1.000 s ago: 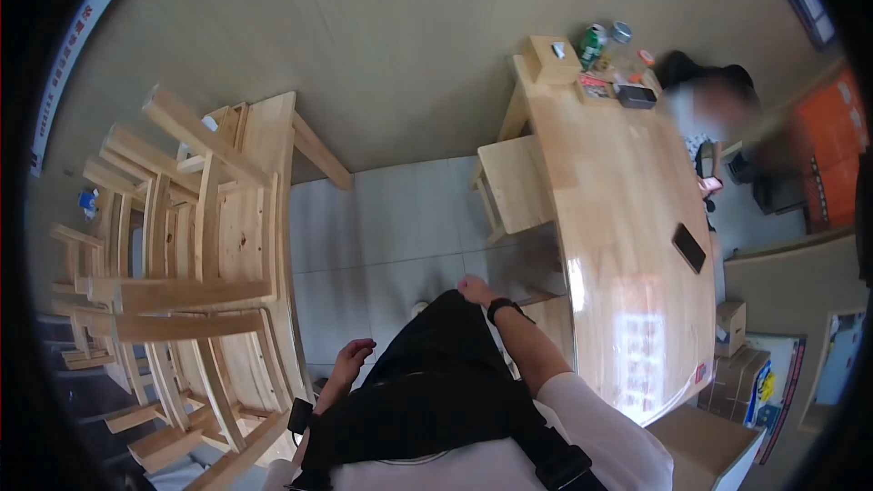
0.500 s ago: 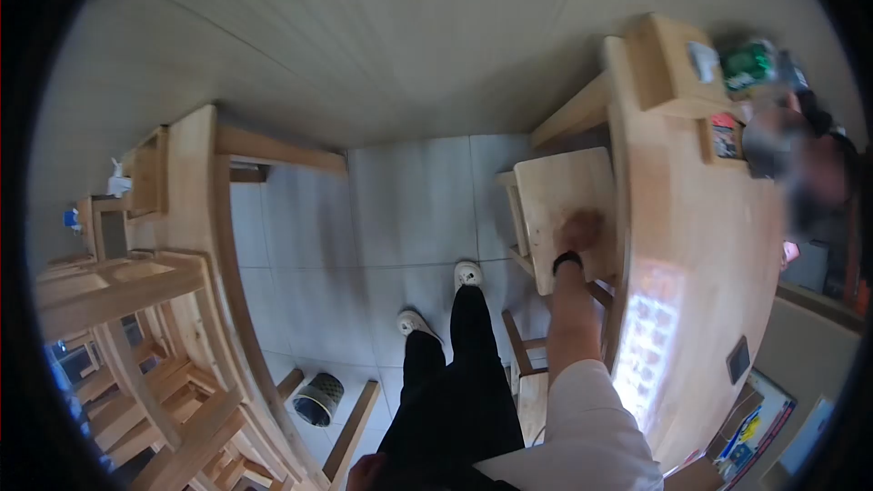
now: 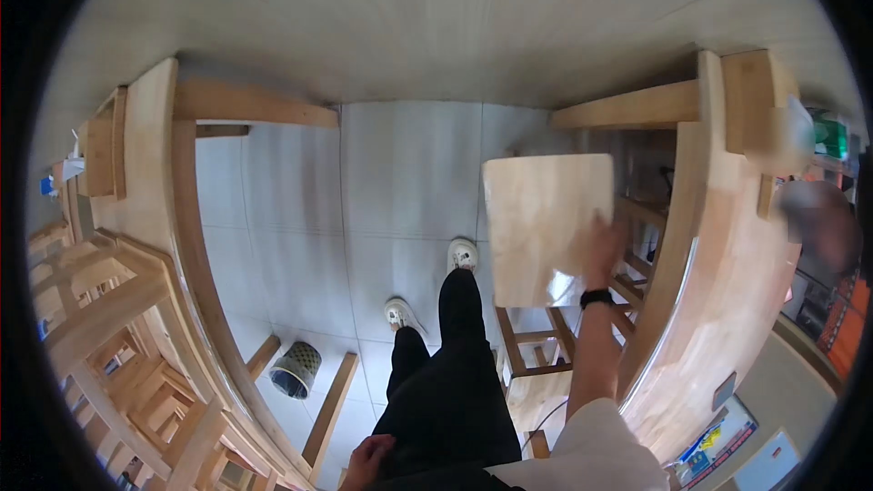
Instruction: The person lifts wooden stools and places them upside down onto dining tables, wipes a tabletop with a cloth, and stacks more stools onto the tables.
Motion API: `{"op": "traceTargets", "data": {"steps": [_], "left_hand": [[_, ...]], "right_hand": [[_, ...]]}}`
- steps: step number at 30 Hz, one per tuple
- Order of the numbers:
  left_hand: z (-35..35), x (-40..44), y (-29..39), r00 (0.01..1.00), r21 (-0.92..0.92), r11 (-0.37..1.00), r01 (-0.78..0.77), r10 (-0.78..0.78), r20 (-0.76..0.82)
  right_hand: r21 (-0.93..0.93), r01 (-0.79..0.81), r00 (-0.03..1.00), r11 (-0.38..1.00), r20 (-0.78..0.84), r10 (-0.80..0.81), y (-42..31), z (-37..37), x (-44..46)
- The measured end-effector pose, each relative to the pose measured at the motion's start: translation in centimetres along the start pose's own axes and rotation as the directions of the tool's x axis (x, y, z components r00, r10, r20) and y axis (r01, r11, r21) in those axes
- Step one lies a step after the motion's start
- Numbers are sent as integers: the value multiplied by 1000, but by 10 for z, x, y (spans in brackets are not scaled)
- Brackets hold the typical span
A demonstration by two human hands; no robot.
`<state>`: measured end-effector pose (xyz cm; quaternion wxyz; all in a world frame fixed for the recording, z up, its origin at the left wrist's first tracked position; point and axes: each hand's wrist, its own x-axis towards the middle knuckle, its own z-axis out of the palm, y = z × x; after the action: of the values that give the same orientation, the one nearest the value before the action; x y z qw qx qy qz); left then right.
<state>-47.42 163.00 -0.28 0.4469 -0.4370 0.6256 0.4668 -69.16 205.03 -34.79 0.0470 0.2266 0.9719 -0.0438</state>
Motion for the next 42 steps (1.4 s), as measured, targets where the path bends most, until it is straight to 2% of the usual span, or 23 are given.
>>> {"op": "traceTargets", "data": {"steps": [2, 3, 5, 7, 8, 9, 10, 12, 16, 18, 19, 20, 21, 22, 24, 26, 27, 28, 30, 33, 35, 37, 42], "left_hand": [[-6, -4, 11, 999, -134, 990, -38, 39, 5], [-11, -4, 10, 998, -130, 990, -61, 62, 1], [-20, 1, 1, 976, -33, 975, -218, 218, -5], [-29, 4, -3, 961, -34, 961, -275, 275, 18], [-35, 9, -9, 955, -40, 955, -295, 296, 21], [-38, 44, -64, 893, -78, 890, -448, 443, -78], [-42, 35, -48, 840, 25, 847, -531, 530, -113], [-44, 19, -27, 801, -55, 807, -588, 571, -180], [-45, -13, -7, 707, 90, 745, -661, 658, -260], [-58, -25, 3, 506, 199, 567, -799, 814, -286], [-66, -24, 8, 400, 216, 472, -855, 865, -304], [-75, -24, 10, 289, 236, 372, -898, 902, -321], [-83, -34, 11, 274, 235, 356, -904, 907, -321], [-90, -43, 17, 293, 208, 394, -895, 872, -391], [-109, -53, 17, 277, 177, 394, -902, 842, -463], [-130, -60, 5, 366, 7, 383, -924, 890, -272], [-137, -76, 5, 626, -202, 595, -778, 760, -174], [-140, -78, 8, 614, -203, 583, -787, 771, -167], [-142, -69, 15, 623, -233, 593, -770, 778, -78], [-142, -81, 41, 578, -539, 500, -678, 815, 29], [-142, -113, 66, 509, -536, 480, -695, 854, 106], [-125, -160, 81, 419, -318, 402, -859, 908, 15], [-86, -220, 109, 241, -497, 275, -823, 961, 133]], "right_hand": [[341, -39, 985, 939, 173, -22, -45, -21, -22], [386, -186, 924, 904, 380, 28, -69, -30, -29], [546, -256, 835, 797, 541, -103, -97, 2, -51], [664, -295, 774, 686, 587, -236, -126, 37, -80], [740, -169, 845, 651, 448, -291, -146, 39, -104], [753, -173, 834, 635, 455, -312, -173, -9, -119], [756, -193, 812, 625, 481, -330, -191, -65, -144], [679, -136, 713, 722, 573, -404, -192, -81, -182], [797, 4, 720, 604, 417, -555, -185, -205, -239], [870, 18, 590, 493, 389, -708, -181, -261, -267], [870, 37, 598, 492, 376, -708, -182, -292, -279], [837, 101, 496, 538, 426, -756, -184, -324, -290], [802, 169, 388, 572, 479, -787, -185, -351, -304], [804, 192, 402, 563, 459, -793, -184, -370, -319], [780, 429, 347, 455, 323, -881, -177, -395, -351], [764, 442, 320, 470, 355, -878, -173, -408, -384], [752, 436, 289, 495, 403, -868, -171, -413, -396], [745, 445, 302, 496, 397, -867, -167, -418, -407], [784, 531, 247, 321, 219, -944, -155, -429, -425], [732, 615, 218, 292, 198, -956, -140, -438, -446], [700, 648, 204, 301, 222, -954, -133, -451, -457], [604, 740, 279, 296, 124, -952, -127, -467, -462], [559, 780, 416, 282, -126, -901, -103, -514, -467]]}}
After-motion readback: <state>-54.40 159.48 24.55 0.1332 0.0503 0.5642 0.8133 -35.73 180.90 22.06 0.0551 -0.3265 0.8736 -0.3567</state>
